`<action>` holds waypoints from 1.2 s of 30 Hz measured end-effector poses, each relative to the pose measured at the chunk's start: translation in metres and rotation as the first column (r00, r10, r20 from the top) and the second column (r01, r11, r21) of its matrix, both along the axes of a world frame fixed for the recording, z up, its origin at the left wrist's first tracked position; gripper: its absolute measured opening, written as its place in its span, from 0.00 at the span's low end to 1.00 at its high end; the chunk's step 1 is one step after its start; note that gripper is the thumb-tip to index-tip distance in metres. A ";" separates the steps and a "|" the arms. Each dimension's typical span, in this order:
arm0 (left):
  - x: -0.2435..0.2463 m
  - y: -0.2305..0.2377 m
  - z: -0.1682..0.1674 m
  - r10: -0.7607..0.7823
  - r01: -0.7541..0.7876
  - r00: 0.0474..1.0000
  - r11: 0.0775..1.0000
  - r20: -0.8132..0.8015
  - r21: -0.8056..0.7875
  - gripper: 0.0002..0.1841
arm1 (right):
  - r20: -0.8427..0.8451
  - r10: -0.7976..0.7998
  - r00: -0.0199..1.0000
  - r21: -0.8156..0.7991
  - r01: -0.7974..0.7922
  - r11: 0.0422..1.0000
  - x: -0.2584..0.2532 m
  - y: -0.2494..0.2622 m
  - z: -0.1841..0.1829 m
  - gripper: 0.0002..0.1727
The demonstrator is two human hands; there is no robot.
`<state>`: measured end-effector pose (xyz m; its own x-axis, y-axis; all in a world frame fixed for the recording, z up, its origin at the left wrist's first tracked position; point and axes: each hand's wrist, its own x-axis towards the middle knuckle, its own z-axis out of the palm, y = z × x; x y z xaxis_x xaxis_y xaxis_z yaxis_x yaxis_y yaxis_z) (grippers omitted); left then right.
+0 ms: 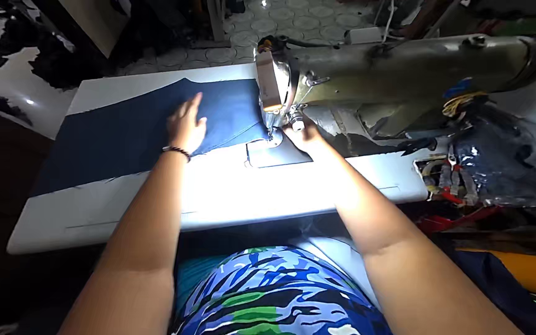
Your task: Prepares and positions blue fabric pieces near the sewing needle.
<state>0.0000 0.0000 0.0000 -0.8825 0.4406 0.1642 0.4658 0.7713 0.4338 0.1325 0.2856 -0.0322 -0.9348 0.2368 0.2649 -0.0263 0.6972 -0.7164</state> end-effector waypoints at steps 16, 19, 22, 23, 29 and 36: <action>0.118 0.017 0.019 -0.323 0.318 0.946 0.903 0.031 -0.290 0.16 | 0.011 0.071 0.997 0.022 -0.071 0.997 0.102 -0.030 -0.011 0.09; 0.068 0.045 -0.006 -0.257 0.243 0.966 0.927 -0.010 -0.286 0.25 | 0.059 0.119 0.991 0.078 -0.123 0.989 0.085 -0.039 0.001 0.13; 0.046 0.061 -0.020 -0.276 0.277 0.960 0.935 0.037 -0.223 0.23 | -0.004 0.208 0.978 0.211 -0.202 0.956 0.059 -0.047 -0.002 0.19; 0.044 0.062 -0.022 -0.296 0.298 0.954 0.938 0.040 -0.178 0.22 | 0.002 0.233 0.972 0.247 -0.226 0.942 0.052 -0.050 -0.003 0.22; 0.030 0.063 -0.034 -0.204 0.209 0.978 0.971 0.050 -0.114 0.23 | 0.135 0.145 0.980 0.481 -0.193 0.855 0.035 -0.066 -0.015 0.26; 0.038 0.069 -0.036 -0.048 0.046 0.999 0.987 -0.010 -0.155 0.26 | 0.116 0.139 0.983 0.461 -0.178 0.869 0.037 -0.062 -0.017 0.25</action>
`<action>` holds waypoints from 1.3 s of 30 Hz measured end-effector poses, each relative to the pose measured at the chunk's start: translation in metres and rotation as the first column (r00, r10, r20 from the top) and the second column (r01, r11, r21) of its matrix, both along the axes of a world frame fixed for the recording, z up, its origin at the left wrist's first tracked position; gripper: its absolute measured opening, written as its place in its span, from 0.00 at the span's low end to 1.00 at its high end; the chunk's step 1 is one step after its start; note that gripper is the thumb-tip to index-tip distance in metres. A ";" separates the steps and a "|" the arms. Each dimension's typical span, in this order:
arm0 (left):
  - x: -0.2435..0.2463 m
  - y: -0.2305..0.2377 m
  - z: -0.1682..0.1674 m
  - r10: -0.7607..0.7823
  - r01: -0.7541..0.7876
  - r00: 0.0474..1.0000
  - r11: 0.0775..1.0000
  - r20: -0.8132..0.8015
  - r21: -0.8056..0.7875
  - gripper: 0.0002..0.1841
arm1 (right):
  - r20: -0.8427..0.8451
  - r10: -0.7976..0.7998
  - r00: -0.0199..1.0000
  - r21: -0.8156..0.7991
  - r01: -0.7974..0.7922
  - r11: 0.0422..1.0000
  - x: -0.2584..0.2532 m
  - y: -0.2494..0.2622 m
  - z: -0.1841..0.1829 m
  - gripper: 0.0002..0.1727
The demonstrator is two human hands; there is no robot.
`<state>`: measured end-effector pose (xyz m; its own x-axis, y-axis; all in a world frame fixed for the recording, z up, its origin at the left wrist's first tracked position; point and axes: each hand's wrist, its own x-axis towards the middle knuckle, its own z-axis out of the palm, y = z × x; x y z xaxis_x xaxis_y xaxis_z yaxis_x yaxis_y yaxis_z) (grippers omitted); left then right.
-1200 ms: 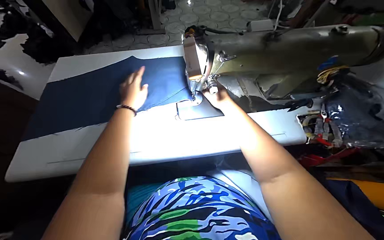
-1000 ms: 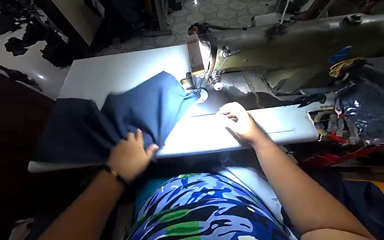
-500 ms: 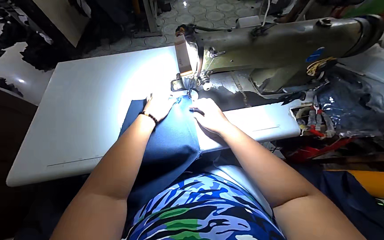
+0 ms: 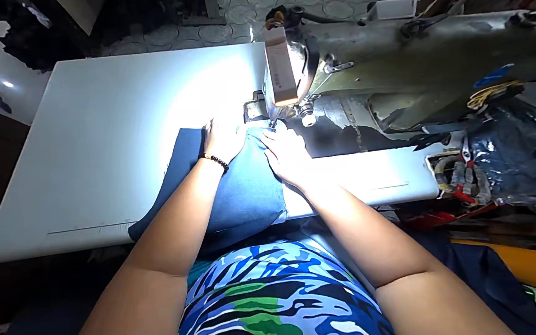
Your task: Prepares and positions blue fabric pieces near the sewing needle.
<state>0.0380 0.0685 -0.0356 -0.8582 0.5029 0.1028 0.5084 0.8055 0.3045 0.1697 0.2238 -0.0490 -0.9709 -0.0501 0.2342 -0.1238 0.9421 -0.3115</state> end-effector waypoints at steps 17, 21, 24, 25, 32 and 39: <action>0.047 -0.039 0.012 -0.254 0.263 0.965 0.930 0.067 -0.259 0.30 | -0.168 0.430 0.887 -0.295 -0.461 0.837 0.103 -0.048 -0.007 0.13; 0.045 -0.035 0.014 -0.196 0.222 0.974 0.930 0.115 -0.293 0.31 | 0.144 0.591 0.793 -0.309 -0.532 0.789 0.139 -0.043 0.001 0.12; 0.042 -0.029 0.022 -0.190 0.226 0.971 0.926 0.145 -0.303 0.30 | 0.149 0.351 0.925 -0.346 -0.284 0.895 0.153 -0.002 0.025 0.15; 0.041 -0.026 0.024 -0.187 0.223 0.972 0.924 0.142 -0.311 0.30 | 0.125 0.206 0.971 -0.346 -0.152 0.926 0.155 0.018 0.029 0.15; 0.049 -0.011 0.016 -0.133 0.146 0.989 0.941 0.061 -0.305 0.31 | -0.201 -0.263 0.944 -0.302 0.196 0.933 0.167 0.114 0.039 0.13; 0.046 -0.017 -0.005 -0.111 0.117 0.993 0.976 0.041 -0.182 0.37 | 0.456 0.645 0.613 -0.517 -0.408 0.753 0.136 -0.046 0.025 0.39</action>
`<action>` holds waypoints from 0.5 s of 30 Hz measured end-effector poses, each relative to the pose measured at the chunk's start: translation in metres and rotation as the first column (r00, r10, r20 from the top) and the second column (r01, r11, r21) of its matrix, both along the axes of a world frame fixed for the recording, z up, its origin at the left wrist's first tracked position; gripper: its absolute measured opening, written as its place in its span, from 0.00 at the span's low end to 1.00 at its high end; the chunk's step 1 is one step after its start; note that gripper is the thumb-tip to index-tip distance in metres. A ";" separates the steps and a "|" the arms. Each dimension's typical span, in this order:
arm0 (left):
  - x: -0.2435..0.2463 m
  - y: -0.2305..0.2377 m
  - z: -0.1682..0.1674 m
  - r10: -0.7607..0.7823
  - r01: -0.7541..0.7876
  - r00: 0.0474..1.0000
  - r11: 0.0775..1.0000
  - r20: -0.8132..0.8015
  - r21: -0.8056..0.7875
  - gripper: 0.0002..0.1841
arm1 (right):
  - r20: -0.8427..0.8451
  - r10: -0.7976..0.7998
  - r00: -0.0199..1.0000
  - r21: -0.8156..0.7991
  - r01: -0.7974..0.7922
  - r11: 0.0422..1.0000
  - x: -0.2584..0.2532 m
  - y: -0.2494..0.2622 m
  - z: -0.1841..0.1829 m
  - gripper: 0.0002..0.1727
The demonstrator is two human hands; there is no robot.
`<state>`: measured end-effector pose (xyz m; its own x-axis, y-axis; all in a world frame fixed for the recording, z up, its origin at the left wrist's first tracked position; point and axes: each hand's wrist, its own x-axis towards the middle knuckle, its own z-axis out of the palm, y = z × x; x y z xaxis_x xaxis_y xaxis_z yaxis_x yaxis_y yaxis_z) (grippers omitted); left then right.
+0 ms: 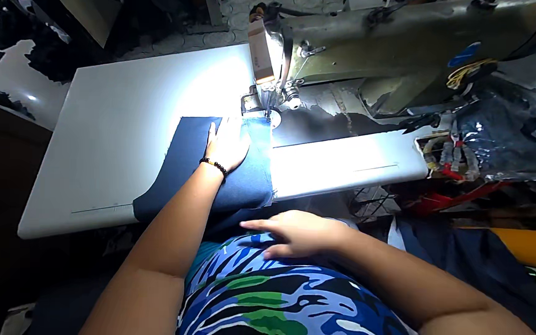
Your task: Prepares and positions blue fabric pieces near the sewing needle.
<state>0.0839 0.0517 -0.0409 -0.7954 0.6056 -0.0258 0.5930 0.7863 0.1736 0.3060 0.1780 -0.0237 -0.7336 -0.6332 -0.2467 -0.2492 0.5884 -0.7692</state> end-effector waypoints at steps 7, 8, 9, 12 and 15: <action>-0.005 0.001 0.010 -0.013 0.018 0.997 0.998 0.082 -0.057 0.32 | 0.118 -0.065 0.991 0.400 0.012 0.916 -0.035 -0.063 -0.023 0.32; -0.006 0.001 0.014 -0.027 0.035 0.995 0.996 0.093 -0.083 0.33 | 0.069 -0.009 0.998 0.379 -0.018 0.925 -0.034 -0.058 -0.022 0.27; -0.009 0.001 0.018 -0.040 0.052 0.993 0.993 0.112 -0.107 0.33 | -0.018 0.062 0.998 0.323 -0.053 0.945 -0.030 -0.049 -0.018 0.22; -0.011 -0.007 0.026 -0.060 0.084 0.983 0.988 0.174 -0.133 0.37 | -0.233 0.051 0.971 0.046 -0.041 0.998 -0.009 -0.004 -0.007 0.13; -0.002 -0.016 0.026 -0.073 0.097 0.981 0.987 0.178 -0.129 0.41 | -0.088 -0.129 0.988 0.100 0.138 0.985 0.016 0.052 -0.029 0.16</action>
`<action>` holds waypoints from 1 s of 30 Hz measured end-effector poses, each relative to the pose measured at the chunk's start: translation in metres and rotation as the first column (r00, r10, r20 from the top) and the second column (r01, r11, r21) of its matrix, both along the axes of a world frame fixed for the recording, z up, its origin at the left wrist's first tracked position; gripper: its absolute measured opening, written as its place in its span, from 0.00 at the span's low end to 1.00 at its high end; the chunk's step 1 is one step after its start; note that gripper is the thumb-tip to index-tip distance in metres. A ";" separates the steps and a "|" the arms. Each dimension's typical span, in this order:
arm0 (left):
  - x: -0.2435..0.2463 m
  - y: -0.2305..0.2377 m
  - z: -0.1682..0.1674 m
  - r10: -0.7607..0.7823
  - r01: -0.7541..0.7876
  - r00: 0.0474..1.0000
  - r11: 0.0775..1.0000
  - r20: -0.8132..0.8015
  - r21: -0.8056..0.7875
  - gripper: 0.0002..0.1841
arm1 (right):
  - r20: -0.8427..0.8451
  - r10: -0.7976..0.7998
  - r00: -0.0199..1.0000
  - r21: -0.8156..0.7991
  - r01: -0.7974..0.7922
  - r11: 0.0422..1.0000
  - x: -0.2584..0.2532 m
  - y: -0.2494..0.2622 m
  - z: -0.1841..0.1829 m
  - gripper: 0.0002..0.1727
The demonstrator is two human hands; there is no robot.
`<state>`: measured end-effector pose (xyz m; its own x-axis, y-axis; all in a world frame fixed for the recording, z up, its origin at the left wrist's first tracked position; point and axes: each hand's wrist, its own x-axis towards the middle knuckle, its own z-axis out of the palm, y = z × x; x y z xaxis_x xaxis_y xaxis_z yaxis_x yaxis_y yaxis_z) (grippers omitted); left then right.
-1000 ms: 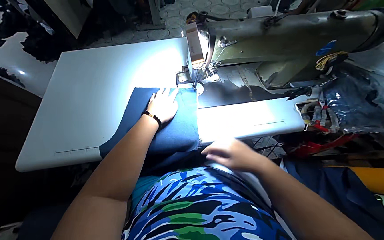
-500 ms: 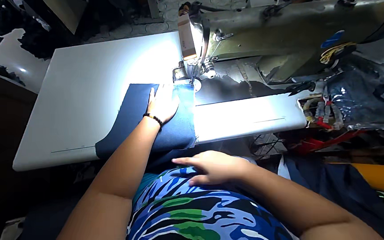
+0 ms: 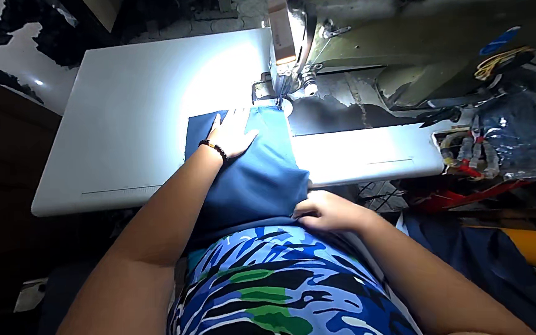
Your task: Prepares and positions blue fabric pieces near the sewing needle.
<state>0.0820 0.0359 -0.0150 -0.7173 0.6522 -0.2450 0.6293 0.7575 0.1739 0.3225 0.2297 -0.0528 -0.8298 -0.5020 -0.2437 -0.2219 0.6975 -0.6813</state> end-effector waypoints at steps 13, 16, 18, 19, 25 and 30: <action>-0.007 -0.021 -0.010 -0.041 0.044 0.995 0.998 -0.089 0.034 0.30 | -0.537 -0.165 0.827 0.044 0.223 0.974 -0.097 0.023 0.056 0.15; -0.011 -0.021 -0.008 -0.058 0.060 0.994 0.998 -0.093 0.019 0.30 | -0.552 -0.150 0.820 0.187 0.297 0.937 -0.129 0.032 0.038 0.21; -0.011 -0.024 -0.009 -0.079 0.082 0.993 0.996 -0.092 0.034 0.30 | -0.540 -0.137 0.830 0.223 0.298 0.928 -0.127 0.032 0.028 0.27; -0.011 -0.025 -0.010 -0.089 0.095 0.991 0.994 -0.096 0.050 0.30 | -0.549 -0.134 0.825 0.206 0.289 0.935 -0.122 0.033 0.023 0.27; -0.007 -0.032 -0.009 -0.130 0.135 0.989 0.989 -0.076 0.061 0.31 | -0.585 -0.279 0.762 -0.146 0.240 0.960 -0.038 0.009 0.014 0.14; 0.008 -0.013 -0.001 -0.068 0.086 0.986 0.989 -0.150 0.122 0.29 | -0.090 0.033 0.995 -0.288 -0.058 0.956 -0.005 -0.044 0.010 0.21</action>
<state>0.0899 0.0233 -0.0155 -0.6857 0.7260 -0.0533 0.7104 0.6834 0.1681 0.3173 0.1855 -0.0427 -0.8158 -0.5781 -0.0127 -0.3133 0.4604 -0.8306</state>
